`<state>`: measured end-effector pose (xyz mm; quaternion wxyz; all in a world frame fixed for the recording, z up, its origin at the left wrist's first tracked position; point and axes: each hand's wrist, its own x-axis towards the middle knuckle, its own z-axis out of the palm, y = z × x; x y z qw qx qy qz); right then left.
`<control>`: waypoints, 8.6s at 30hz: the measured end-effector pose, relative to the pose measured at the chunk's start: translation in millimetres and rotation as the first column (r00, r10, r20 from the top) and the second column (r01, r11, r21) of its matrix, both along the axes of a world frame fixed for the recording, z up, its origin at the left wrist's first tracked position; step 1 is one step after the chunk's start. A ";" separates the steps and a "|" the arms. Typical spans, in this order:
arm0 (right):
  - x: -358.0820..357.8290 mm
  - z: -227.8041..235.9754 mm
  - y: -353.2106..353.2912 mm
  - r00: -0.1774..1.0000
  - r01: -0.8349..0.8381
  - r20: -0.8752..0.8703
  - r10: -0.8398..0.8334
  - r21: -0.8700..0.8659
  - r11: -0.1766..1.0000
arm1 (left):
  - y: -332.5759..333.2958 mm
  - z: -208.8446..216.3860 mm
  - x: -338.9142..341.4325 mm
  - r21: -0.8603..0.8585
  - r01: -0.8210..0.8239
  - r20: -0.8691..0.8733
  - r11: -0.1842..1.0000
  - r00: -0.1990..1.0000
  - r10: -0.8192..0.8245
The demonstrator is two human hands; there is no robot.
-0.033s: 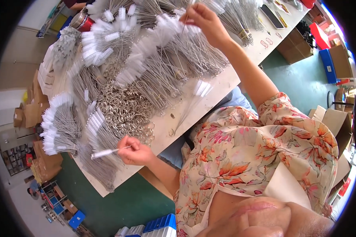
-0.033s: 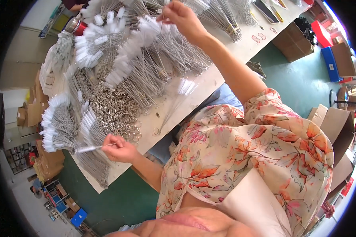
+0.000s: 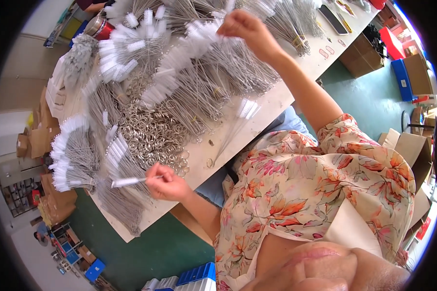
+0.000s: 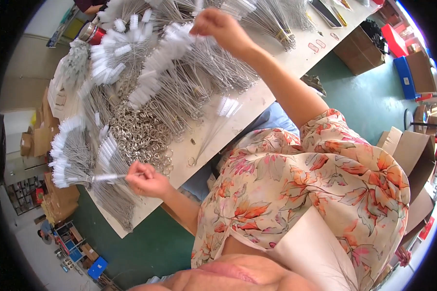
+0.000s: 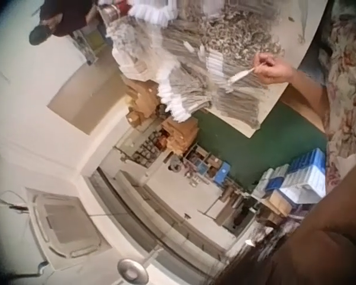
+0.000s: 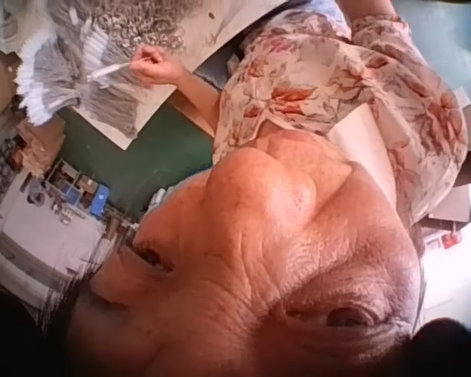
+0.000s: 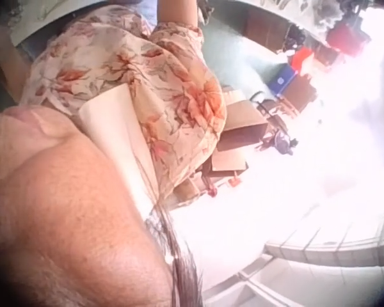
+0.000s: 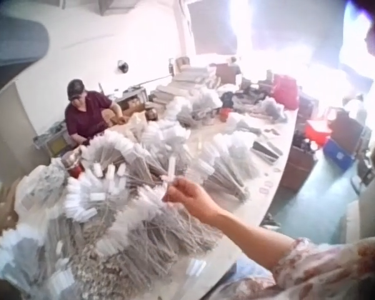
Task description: Manually assembling metal ring components onto small white industrial cleaning brushes at a workshop table.
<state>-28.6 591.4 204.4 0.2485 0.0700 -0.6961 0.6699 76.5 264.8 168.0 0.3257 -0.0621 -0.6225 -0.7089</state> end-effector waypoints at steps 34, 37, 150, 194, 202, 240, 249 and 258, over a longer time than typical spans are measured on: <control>53.9 -27.7 -64.1 0.974 0.225 -0.157 -0.162 0.738 0.636 | 81.2 27.0 -64.1 0.288 0.389 0.397 0.875 0.783 -0.479; 53.7 -21.7 -74.7 0.986 0.160 -0.087 -0.145 0.763 0.626 | 81.2 26.1 -66.5 0.116 0.292 0.453 0.949 0.835 -0.312; 14.5 -40.3 -37.8 0.956 0.090 0.173 -0.238 0.598 0.796 | 54.8 -7.0 -117.4 -0.563 0.128 0.427 0.817 0.891 0.154; 25.9 -28.3 42.8 0.783 0.189 0.320 -0.534 0.696 0.693 | -28.1 5.9 40.7 0.182 0.021 0.503 0.983 0.857 -0.112; 21.9 -35.2 44.4 0.870 0.257 0.194 -0.454 0.606 0.752 | -15.9 2.7 38.6 0.180 0.115 0.489 0.977 0.852 -0.190; 35.9 53.5 -61.3 0.798 -0.587 -0.017 0.602 -0.248 0.771 | 72.6 62.1 -31.7 -0.068 0.472 0.212 0.879 0.868 -0.449; 53.5 31.4 -99.3 0.961 -0.275 0.081 0.263 0.319 0.907 | 62.3 48.6 -33.5 -0.163 -0.005 -0.297 0.987 0.954 -0.044; 60.4 7.6 -124.4 0.609 -0.340 -0.086 0.789 -0.926 0.161 | 71.1 5.9 -26.0 -0.528 -0.002 -0.314 0.849 0.930 -0.193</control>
